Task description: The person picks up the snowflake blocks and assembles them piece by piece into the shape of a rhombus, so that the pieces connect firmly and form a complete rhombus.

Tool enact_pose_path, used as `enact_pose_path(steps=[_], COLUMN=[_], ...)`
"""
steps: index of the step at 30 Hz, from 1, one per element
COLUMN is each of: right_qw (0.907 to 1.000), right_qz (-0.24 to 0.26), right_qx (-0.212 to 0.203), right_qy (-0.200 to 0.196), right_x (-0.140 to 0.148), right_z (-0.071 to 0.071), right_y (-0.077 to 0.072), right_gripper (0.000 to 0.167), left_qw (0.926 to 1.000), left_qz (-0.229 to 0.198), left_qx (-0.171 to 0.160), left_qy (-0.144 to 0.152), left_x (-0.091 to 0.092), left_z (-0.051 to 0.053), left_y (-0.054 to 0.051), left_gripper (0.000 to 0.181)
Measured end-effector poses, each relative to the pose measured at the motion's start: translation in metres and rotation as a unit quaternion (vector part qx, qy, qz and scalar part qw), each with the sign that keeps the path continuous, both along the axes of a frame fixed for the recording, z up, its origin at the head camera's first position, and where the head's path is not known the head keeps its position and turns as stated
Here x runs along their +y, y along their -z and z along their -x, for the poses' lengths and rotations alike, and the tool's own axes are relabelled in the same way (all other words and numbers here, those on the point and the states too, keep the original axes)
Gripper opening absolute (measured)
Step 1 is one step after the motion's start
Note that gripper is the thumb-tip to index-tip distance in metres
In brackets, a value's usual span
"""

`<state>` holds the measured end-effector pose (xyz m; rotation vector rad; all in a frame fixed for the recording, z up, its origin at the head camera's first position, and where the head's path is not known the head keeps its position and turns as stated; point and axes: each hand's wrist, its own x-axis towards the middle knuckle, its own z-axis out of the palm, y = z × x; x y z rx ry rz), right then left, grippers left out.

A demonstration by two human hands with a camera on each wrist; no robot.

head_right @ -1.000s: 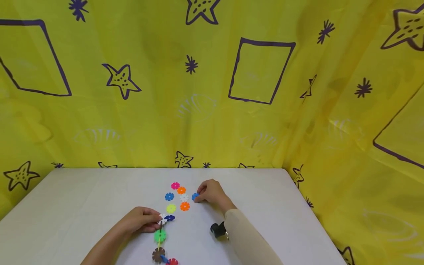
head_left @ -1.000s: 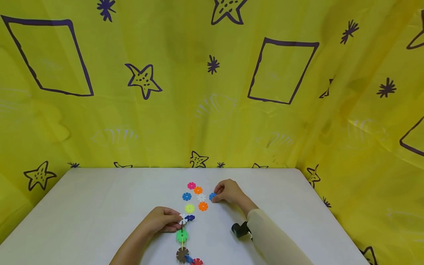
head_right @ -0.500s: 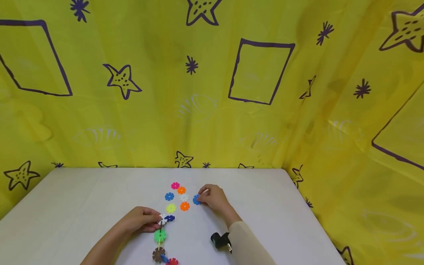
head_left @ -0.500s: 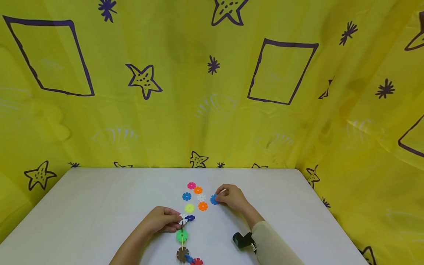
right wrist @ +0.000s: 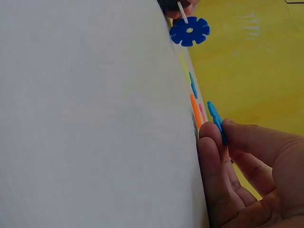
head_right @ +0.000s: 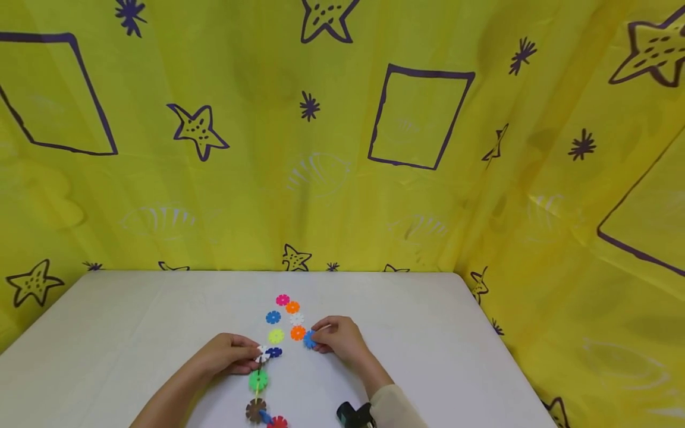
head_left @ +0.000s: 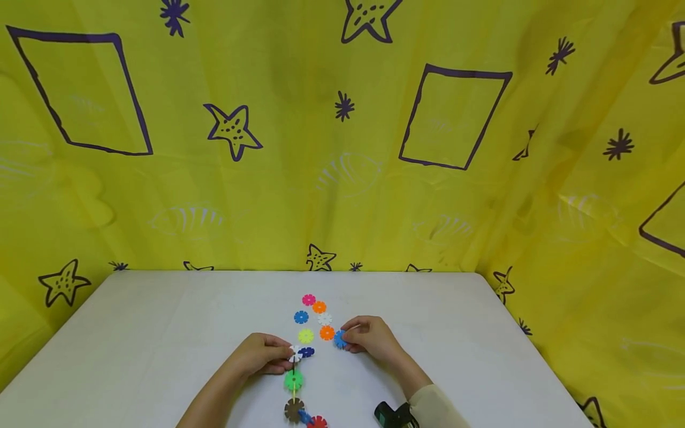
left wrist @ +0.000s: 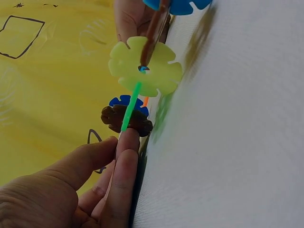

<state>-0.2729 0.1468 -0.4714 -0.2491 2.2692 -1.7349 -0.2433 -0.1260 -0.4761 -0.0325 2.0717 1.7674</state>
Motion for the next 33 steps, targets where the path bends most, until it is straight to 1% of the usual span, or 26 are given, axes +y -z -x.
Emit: enact_pose_path(steps=[3, 7, 11, 16, 20, 27, 33], right_qw=[0.9996, 0.9985, 0.9980, 0.9976, 0.9972, 0.9967, 0.9962], right_qz=[0.020, 0.039, 0.046, 0.053, 0.059, 0.068, 0.073], right_qx=[-0.019, -0.035, -0.039, -0.042, -0.043, -0.044, -0.045], right_qy=[-0.007, -0.016, -0.020, -0.016, -0.016, -0.003, 0.010], right_x=[-0.005, -0.011, -0.016, -0.020, -0.024, -0.029, -0.032], right_z=[-0.006, -0.011, -0.014, -0.017, -0.019, -0.019, -0.020], right_y=[0.001, 0.003, 0.004, 0.004, 0.002, 0.006, 0.009], right_gripper=[0.023, 0.025, 0.025, 0.024, 0.023, 0.022, 0.021], left_qw=[1.0000, 1.0000, 1.0000, 1.0000, 0.9999, 0.9992, 0.9991], left_qz=[0.006, 0.008, 0.002, 0.004, 0.013, 0.040, 0.042], left_qx=[-0.006, -0.003, 0.000, 0.002, 0.005, -0.001, -0.003], left_qy=[-0.004, -0.003, 0.000, 0.004, 0.004, -0.010, -0.007], left_x=[0.001, 0.001, 0.001, 0.001, 0.002, 0.004, 0.004], left_z=[0.000, -0.001, -0.001, -0.001, -0.001, 0.002, 0.002], left_y=[0.000, -0.001, -0.001, -0.002, -0.002, -0.001, 0.001], left_gripper=[0.025, 0.027, 0.028, 0.029, 0.029, 0.028, 0.027])
